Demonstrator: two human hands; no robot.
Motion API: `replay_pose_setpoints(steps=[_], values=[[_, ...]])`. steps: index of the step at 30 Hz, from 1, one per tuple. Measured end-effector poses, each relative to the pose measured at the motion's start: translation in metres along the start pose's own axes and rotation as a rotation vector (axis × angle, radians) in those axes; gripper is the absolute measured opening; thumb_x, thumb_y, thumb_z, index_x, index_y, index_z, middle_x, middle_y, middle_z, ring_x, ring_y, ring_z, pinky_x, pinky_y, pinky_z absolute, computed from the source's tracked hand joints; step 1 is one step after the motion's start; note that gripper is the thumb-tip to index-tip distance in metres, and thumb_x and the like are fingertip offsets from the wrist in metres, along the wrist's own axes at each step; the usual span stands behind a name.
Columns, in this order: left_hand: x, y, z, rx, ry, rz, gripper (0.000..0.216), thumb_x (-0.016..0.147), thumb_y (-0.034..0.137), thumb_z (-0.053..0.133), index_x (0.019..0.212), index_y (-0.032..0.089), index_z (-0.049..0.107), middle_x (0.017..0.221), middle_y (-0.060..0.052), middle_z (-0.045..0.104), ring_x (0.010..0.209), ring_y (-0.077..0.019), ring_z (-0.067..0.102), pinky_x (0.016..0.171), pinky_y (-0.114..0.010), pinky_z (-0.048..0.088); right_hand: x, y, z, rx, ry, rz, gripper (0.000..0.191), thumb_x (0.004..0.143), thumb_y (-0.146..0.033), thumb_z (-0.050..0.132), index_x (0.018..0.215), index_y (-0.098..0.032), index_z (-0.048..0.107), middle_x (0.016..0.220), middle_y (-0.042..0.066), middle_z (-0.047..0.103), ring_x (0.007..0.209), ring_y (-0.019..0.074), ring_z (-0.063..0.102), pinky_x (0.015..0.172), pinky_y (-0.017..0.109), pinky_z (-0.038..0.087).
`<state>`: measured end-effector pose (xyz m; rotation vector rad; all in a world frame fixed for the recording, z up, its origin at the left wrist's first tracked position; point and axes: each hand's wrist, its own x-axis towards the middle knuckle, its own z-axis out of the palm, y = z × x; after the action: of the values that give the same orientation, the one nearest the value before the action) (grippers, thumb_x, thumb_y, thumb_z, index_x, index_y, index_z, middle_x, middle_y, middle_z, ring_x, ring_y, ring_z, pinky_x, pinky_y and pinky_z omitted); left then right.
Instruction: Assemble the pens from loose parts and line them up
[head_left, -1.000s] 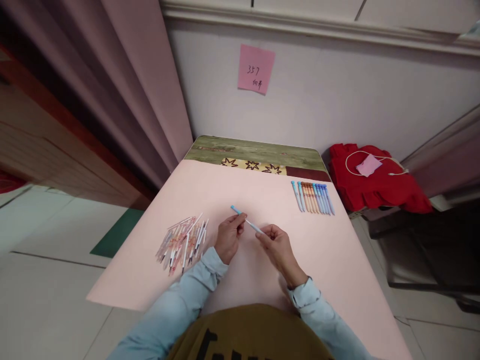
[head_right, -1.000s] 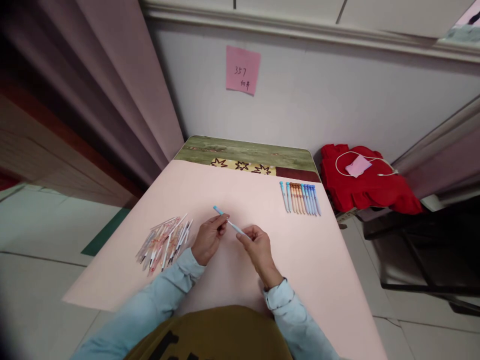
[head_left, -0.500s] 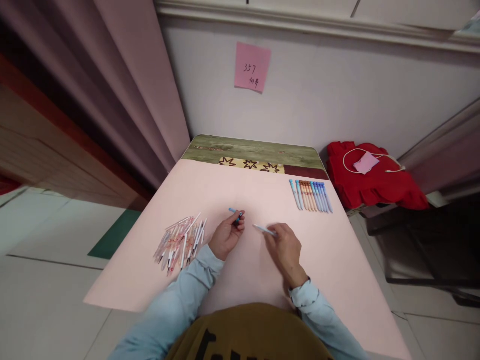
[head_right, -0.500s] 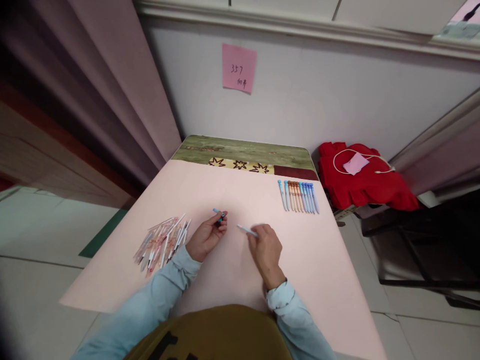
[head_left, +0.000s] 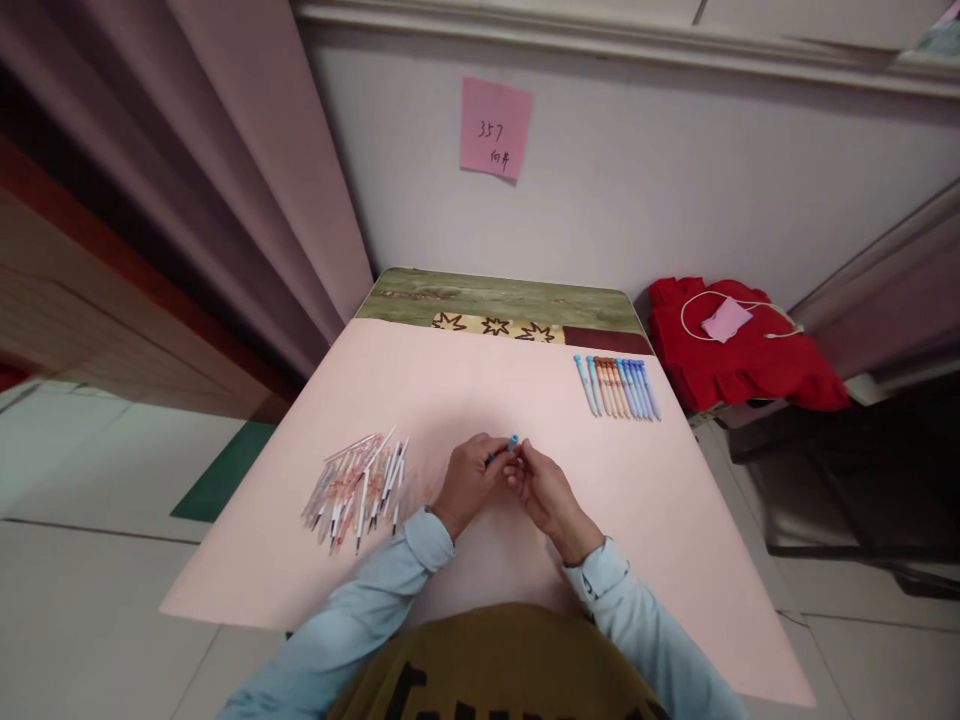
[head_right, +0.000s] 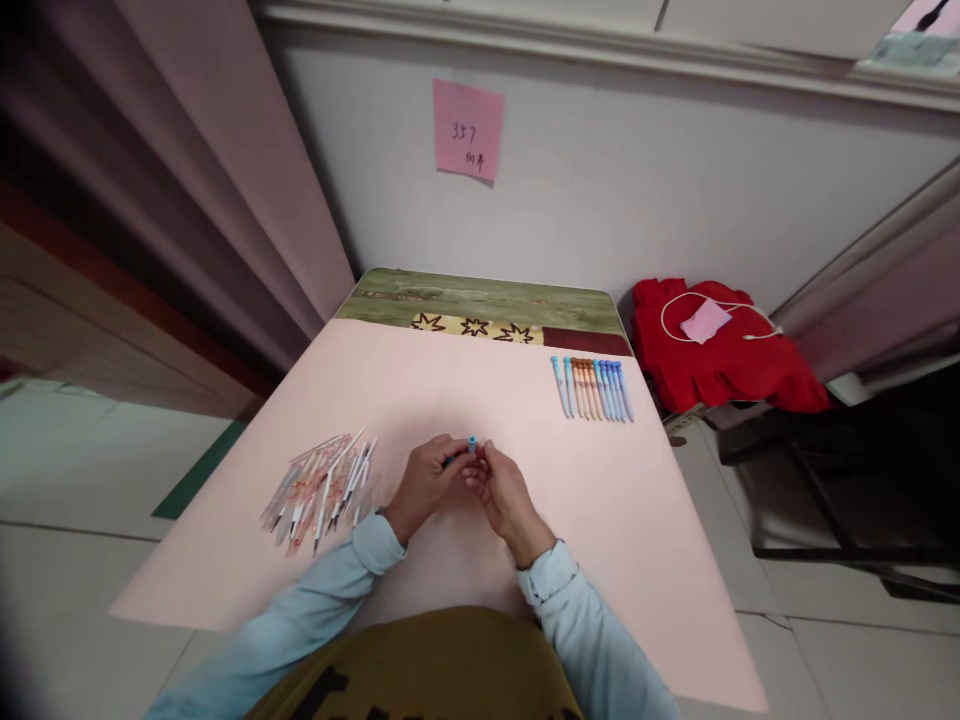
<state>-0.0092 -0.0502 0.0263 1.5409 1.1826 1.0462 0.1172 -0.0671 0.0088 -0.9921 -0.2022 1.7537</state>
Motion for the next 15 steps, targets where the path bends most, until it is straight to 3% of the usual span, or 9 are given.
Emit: replay_pose_setpoints(steps=[2,5,10,12,15], values=[[0.001,-0.002,-0.002,0.012,-0.01,0.003,0.013,0.081,0.026,0.067,0.084,0.022,0.078,0.077,-0.004,0.069,0.077,-0.0171,0.06,0.075,-0.029,0.044,0.0,-0.002,-0.001,0.036,0.007,-0.012,0.02,0.094,-0.025,0.058,0.083,-0.012,0.068,0.065,0.002,0.068,0.054,0.008,0.063,0.052,0.014,0.054],[0.004,-0.006,-0.002,-0.226,-0.008,-0.152,0.017,0.08,0.031,0.069,0.088,0.018,0.078,0.081,-0.005,0.071,0.078,-0.017,0.062,0.074,-0.028,0.045,-0.001,-0.005,-0.001,0.075,-0.021,-0.004,0.019,0.095,-0.021,0.055,0.09,-0.01,0.07,0.074,0.006,0.072,0.063,0.0099,0.068,0.062,0.017,0.058],[0.008,-0.007,-0.005,-0.671,0.075,-0.452,0.037,0.07,0.038,0.08,0.096,0.011,0.075,0.06,0.003,0.054,0.051,-0.0049,0.04,0.047,-0.018,0.029,-0.005,-0.01,-0.003,0.06,-0.08,0.049,0.02,0.093,-0.02,0.054,0.094,-0.009,0.071,0.09,0.012,0.075,0.085,0.0159,0.073,0.081,0.023,0.06],[0.009,-0.006,-0.009,-0.801,0.077,-0.517,0.04,0.069,0.036,0.081,0.098,0.01,0.073,0.06,0.004,0.049,0.048,-0.0026,0.035,0.043,-0.016,0.023,-0.006,-0.01,-0.004,0.039,-0.1,0.039,0.018,0.089,-0.016,0.055,0.096,-0.009,0.071,0.094,0.013,0.075,0.092,0.0177,0.073,0.089,0.026,0.058],[0.011,-0.008,-0.015,-0.957,0.094,-0.57,0.036,0.072,0.03,0.08,0.1,0.008,0.071,0.064,0.004,0.05,0.048,-0.0015,0.037,0.041,-0.014,0.024,-0.007,-0.011,-0.007,-0.009,-0.141,-0.004,0.022,0.082,-0.01,0.057,0.1,-0.009,0.07,0.099,0.013,0.074,0.1,0.0201,0.071,0.096,0.03,0.056]])
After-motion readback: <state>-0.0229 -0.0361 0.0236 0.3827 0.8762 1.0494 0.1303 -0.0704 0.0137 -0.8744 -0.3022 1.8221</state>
